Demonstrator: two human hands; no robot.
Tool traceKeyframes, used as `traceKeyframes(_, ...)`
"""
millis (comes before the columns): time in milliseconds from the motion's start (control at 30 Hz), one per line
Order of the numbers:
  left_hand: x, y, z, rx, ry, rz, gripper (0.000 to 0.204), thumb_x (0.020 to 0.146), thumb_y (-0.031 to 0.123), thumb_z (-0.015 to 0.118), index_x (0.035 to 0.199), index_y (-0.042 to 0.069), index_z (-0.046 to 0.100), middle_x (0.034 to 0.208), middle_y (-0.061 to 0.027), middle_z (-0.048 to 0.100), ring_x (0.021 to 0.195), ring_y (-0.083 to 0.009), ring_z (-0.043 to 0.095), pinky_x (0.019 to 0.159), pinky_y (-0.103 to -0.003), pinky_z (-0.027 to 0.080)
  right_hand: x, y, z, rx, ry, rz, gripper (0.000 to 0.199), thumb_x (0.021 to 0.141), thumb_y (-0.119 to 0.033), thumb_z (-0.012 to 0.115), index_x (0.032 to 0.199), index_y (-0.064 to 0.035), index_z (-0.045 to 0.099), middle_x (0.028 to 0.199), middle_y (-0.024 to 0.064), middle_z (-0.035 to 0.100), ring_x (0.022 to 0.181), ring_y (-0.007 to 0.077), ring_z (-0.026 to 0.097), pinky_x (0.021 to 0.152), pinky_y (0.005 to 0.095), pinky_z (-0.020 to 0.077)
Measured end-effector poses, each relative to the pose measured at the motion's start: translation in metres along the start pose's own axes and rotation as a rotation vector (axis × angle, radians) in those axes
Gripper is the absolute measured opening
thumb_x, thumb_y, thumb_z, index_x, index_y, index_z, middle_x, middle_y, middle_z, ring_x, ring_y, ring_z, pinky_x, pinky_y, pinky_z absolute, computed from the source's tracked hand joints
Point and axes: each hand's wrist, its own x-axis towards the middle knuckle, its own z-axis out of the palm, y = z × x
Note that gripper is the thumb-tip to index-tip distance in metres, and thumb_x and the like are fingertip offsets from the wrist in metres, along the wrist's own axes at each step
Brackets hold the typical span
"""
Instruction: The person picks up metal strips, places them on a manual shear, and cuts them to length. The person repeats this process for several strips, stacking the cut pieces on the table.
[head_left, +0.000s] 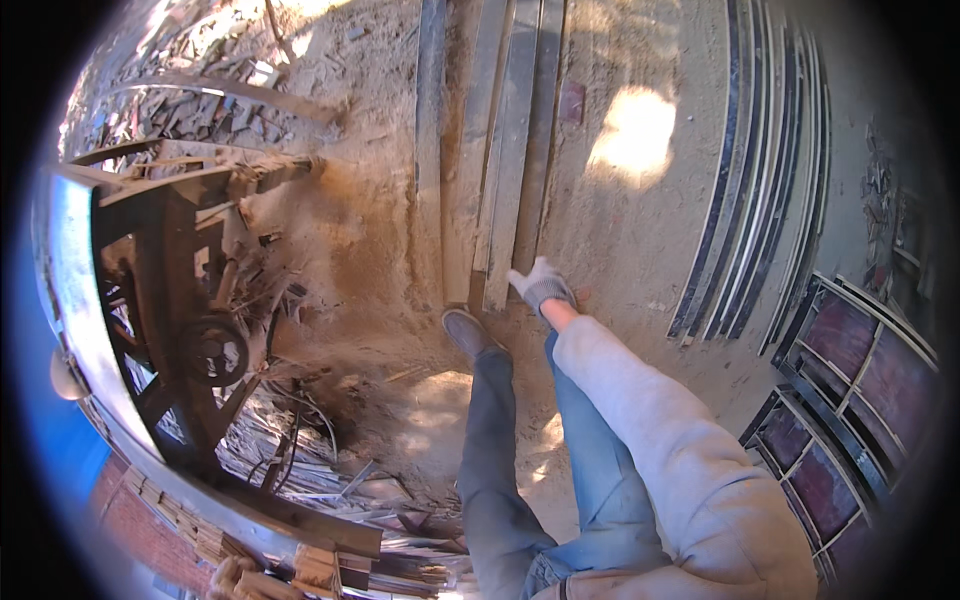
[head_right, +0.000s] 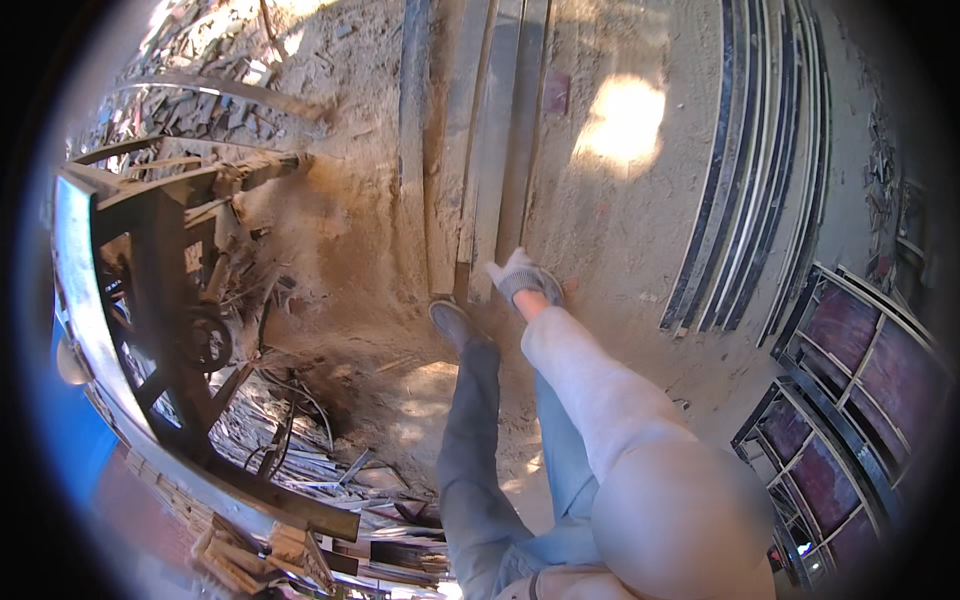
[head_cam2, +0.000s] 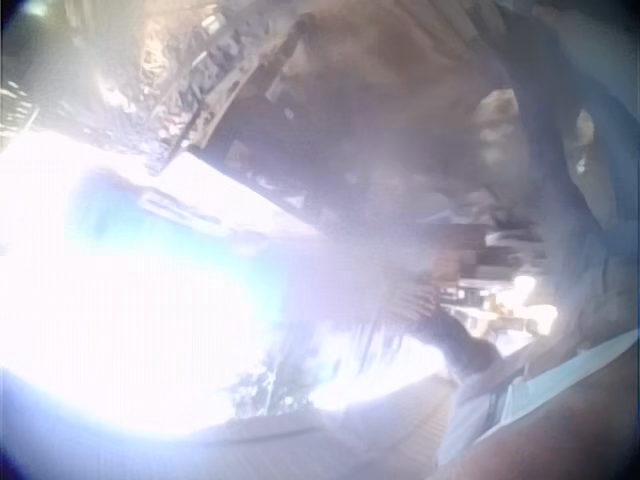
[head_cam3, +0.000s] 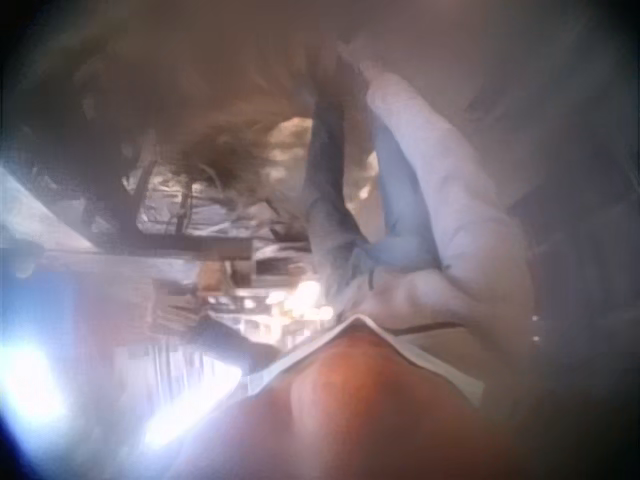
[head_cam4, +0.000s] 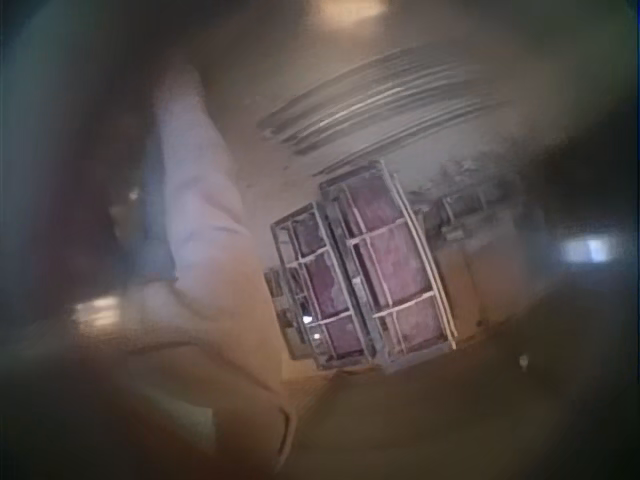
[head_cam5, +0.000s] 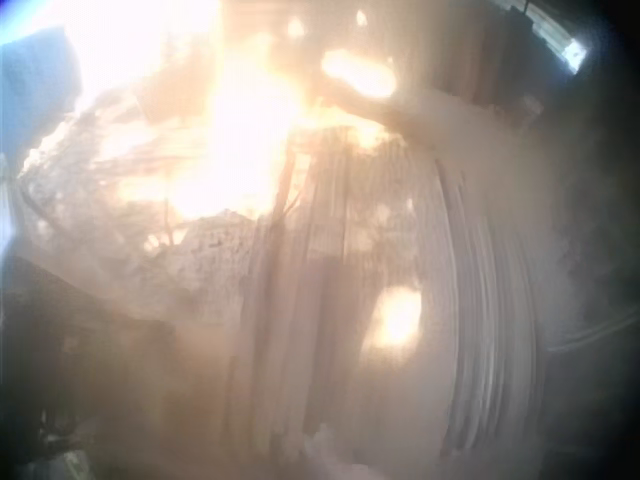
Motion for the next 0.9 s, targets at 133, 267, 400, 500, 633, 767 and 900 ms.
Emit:
traceKeyframes(133,0.008,-0.007,0.009,0.098,0.022,-0.032,0.066,0.111,0.064,0.048,0.117,0.001,0.069,0.102,-0.0072,0.070,0.091,-0.0180,0.066,0.084,-0.035,0.056,0.087,-0.042,0.059,0.098,0.091,0.023,0.116,0.083,-0.059,0.085,0.165,0.0022,0.029,0.154,0.0308,0.058,0.142,0.0421,0.059,0.117,0.0517,0.0489)
traceKeyframes(267,0.011,-0.007,0.015,0.160,0.036,-0.051,0.065,0.111,0.064,0.049,0.114,0.002,0.069,0.100,-0.0061,0.070,0.088,-0.0168,0.065,0.082,-0.034,0.056,0.127,-0.053,0.100,0.101,0.131,-0.036,0.114,0.077,-0.050,0.090,0.157,0.0059,0.031,0.144,0.0276,0.064,0.131,0.0422,0.066,0.109,0.0477,0.0558)
traceKeyframes(400,0.006,-0.008,0.013,0.152,0.021,-0.077,0.063,0.112,0.063,0.050,0.112,0.003,0.069,0.097,-0.0049,0.069,0.086,-0.0157,0.063,0.079,-0.033,0.055,0.096,-0.005,0.074,0.377,0.095,-0.317,0.082,0.067,-0.037,0.096,0.125,0.0055,0.056,0.120,0.0245,0.073,0.111,0.0355,0.073,0.097,0.0460,0.0602)
traceKeyframes(500,0.004,-0.009,0.010,0.096,-0.005,-0.073,0.062,0.112,0.062,0.050,0.110,0.003,0.069,0.095,-0.0041,0.068,0.084,-0.0148,0.062,0.078,-0.032,0.054,0.035,0.053,0.017,0.724,-0.061,-0.288,0.064,0.065,-0.033,0.097,0.106,0.0034,0.066,0.104,0.0200,0.077,0.101,0.0297,0.075,0.089,0.0424,0.0608)
traceKeyframes(633,0.006,-0.009,0.005,0.012,-0.053,-0.048,0.061,0.112,0.061,0.051,0.108,0.004,0.070,0.093,-0.0029,0.068,0.081,-0.0136,0.061,0.075,-0.031,0.053,-0.081,0.096,-0.053,1.077,-0.213,-0.359,0.024,0.093,-0.014,0.073,0.111,-0.0022,0.083,0.106,0.0074,0.082,0.099,0.0181,0.076,0.097,0.0361,0.0584)
traceKeyframes(767,0.010,-0.008,0.000,-0.080,-0.116,0.010,0.060,0.112,0.060,0.051,0.105,0.004,0.070,0.090,-0.0018,0.067,0.079,-0.0125,0.060,0.073,-0.030,0.052,-0.182,0.074,-0.136,1.043,-0.351,-0.358,0.037,0.105,-0.022,0.070,0.135,0.0011,0.072,0.126,0.0131,0.077,0.114,0.0218,0.075,0.101,0.0374,0.0595)
traceKeyframes(900,0.006,-0.001,-0.008,-0.094,-0.176,0.099,0.059,0.112,0.060,0.052,0.103,0.005,0.070,0.088,-0.0006,0.066,0.076,-0.0113,0.059,0.070,-0.029,0.051,-0.281,0.061,-0.214,1.411,-0.638,-0.415,0.035,0.107,-0.018,0.068,0.133,0.0050,0.066,0.117,0.0198,0.077,0.105,0.0302,0.078,0.092,0.0428,0.0657)
